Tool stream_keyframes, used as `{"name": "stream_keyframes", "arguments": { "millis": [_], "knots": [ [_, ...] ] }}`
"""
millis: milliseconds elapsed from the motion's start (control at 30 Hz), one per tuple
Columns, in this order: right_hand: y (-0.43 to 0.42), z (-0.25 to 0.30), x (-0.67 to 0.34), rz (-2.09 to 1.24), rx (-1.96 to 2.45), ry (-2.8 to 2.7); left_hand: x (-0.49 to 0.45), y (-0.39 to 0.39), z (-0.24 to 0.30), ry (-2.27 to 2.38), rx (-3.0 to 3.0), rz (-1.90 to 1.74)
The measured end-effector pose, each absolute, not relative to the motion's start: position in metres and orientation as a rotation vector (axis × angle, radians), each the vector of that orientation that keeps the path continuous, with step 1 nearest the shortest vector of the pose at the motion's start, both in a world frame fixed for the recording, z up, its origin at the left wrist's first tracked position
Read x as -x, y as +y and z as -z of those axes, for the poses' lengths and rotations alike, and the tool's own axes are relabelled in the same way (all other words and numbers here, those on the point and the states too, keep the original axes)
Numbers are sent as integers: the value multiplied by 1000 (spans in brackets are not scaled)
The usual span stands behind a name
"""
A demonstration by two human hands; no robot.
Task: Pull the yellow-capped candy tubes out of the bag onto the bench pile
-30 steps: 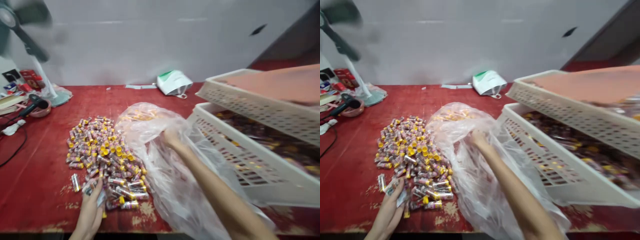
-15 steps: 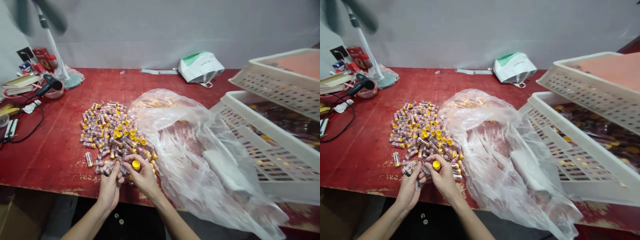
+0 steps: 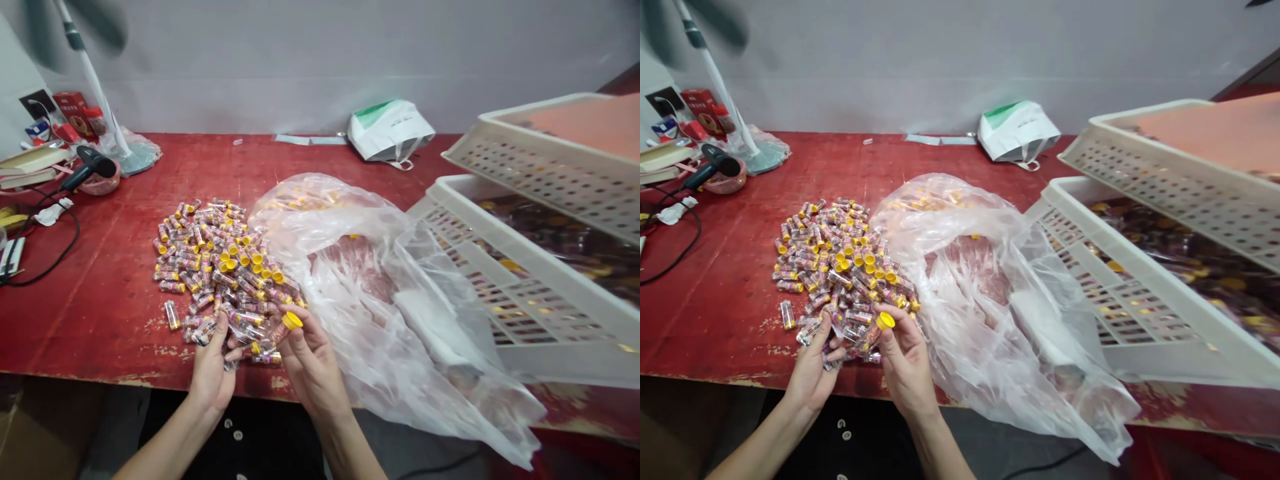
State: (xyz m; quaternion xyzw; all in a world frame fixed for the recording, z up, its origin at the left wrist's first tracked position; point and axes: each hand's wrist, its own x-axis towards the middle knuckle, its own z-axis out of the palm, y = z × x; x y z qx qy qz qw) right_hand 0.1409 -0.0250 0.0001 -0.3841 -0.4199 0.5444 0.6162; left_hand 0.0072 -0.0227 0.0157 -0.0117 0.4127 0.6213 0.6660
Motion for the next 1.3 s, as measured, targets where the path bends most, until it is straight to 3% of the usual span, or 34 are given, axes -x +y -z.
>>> {"name": "stream_keyframes", "arguments": {
  "millis": [367,800,1067,1300],
  "knots": [
    [-49,11,-142,-842,1014,-1101,-11,-32,-11,917,23,-1270],
    [-55,10,-164,-930,948,-1686,-8,-39,-5,1062,-396,-1208],
    [-50,17,-140,-752,1003,-1336,-13,-46,-2,1060,-449,-1179],
    [-27,14,-135,-816,1045,-1222,-11,-32,-3,1040,-303,-1231]
  ]
}}
